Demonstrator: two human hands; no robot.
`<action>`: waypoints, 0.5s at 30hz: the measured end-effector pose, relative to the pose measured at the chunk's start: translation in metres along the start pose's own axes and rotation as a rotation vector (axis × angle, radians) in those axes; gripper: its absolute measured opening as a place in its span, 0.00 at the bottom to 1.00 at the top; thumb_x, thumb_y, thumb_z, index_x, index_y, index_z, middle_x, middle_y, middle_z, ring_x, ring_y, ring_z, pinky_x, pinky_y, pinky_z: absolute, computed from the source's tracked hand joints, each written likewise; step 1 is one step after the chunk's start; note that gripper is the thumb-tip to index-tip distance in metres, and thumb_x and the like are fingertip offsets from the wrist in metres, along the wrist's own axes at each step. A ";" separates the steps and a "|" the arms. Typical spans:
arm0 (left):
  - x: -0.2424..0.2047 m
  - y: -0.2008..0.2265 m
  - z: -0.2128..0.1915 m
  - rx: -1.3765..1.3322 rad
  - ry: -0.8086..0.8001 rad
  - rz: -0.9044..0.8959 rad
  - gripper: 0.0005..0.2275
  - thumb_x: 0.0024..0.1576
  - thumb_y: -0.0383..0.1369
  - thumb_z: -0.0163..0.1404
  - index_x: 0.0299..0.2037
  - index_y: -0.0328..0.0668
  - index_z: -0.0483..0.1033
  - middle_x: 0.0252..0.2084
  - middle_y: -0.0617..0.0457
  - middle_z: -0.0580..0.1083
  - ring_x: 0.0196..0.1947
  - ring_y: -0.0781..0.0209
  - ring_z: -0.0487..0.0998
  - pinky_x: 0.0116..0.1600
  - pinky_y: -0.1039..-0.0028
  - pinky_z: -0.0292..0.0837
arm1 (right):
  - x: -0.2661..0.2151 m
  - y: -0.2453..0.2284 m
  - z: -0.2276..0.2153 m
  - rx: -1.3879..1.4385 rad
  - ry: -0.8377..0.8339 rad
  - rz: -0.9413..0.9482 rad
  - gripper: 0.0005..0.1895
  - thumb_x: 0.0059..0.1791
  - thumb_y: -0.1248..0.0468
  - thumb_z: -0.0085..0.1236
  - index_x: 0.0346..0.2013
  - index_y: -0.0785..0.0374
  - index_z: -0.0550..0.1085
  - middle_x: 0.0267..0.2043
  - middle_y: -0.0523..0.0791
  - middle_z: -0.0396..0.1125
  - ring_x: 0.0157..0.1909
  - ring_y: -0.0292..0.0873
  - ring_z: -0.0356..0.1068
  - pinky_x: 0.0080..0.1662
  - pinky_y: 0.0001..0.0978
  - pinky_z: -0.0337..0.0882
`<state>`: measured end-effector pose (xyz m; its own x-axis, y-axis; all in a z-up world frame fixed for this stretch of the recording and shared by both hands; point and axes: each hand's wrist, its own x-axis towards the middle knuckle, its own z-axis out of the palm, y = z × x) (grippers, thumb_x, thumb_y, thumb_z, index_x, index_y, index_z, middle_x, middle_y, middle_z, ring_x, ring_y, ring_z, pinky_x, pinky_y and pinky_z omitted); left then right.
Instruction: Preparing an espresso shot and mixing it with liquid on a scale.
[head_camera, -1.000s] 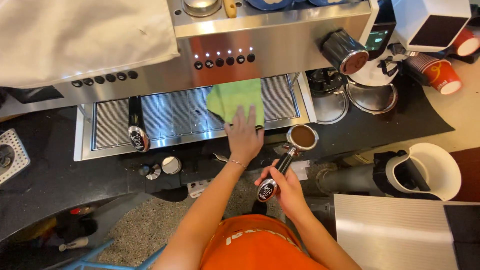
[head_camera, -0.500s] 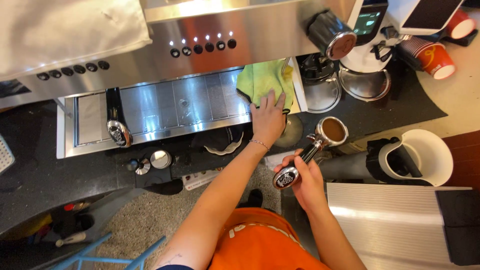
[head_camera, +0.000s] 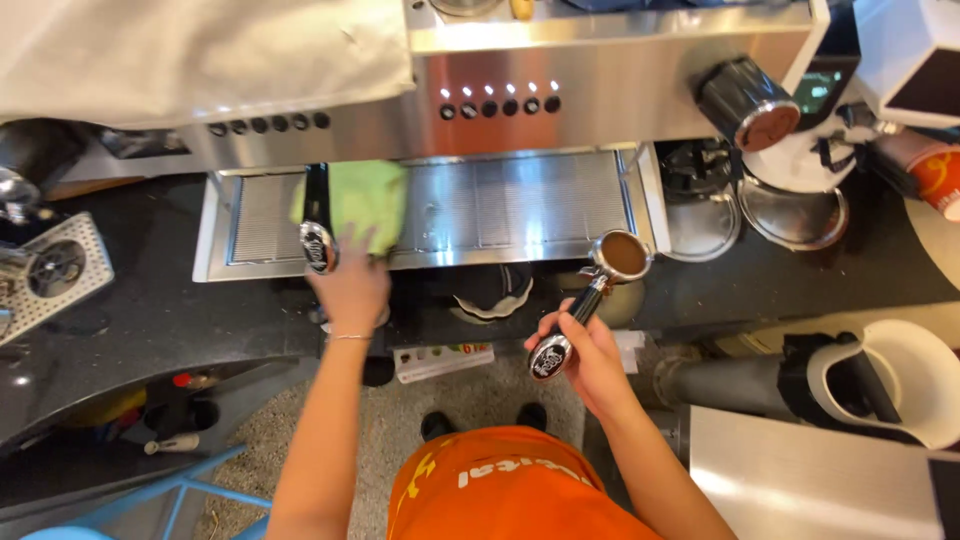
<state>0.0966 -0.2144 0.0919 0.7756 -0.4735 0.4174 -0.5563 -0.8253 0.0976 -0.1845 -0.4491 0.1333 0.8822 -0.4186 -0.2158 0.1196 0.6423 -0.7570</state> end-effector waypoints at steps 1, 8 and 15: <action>0.002 -0.029 0.010 0.005 0.012 -0.005 0.28 0.54 0.35 0.56 0.68 0.59 0.70 0.65 0.46 0.68 0.65 0.43 0.66 0.59 0.49 0.59 | 0.007 0.000 0.007 -0.001 -0.014 -0.004 0.09 0.57 0.61 0.46 0.50 0.59 0.63 0.40 0.48 0.69 0.44 0.50 0.76 0.42 0.42 0.77; 0.004 -0.078 -0.032 -0.078 0.000 -0.111 0.27 0.52 0.33 0.54 0.66 0.48 0.68 0.73 0.45 0.63 0.71 0.43 0.61 0.71 0.43 0.46 | 0.054 0.020 0.040 -0.082 -0.195 0.076 0.09 0.56 0.61 0.49 0.47 0.59 0.63 0.40 0.46 0.70 0.44 0.48 0.77 0.41 0.39 0.78; -0.047 0.006 -0.072 -0.650 0.331 -0.095 0.13 0.59 0.32 0.52 0.52 0.38 0.74 0.56 0.44 0.74 0.62 0.45 0.71 0.69 0.58 0.60 | 0.133 0.029 0.086 -0.070 -0.299 0.026 0.09 0.56 0.58 0.50 0.42 0.61 0.66 0.38 0.46 0.71 0.43 0.47 0.77 0.43 0.38 0.78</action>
<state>0.0356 -0.1751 0.1376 0.7559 -0.2060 0.6214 -0.6352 -0.4608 0.6199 -0.0251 -0.4312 0.1355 0.9807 -0.1885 -0.0522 0.0729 0.5999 -0.7968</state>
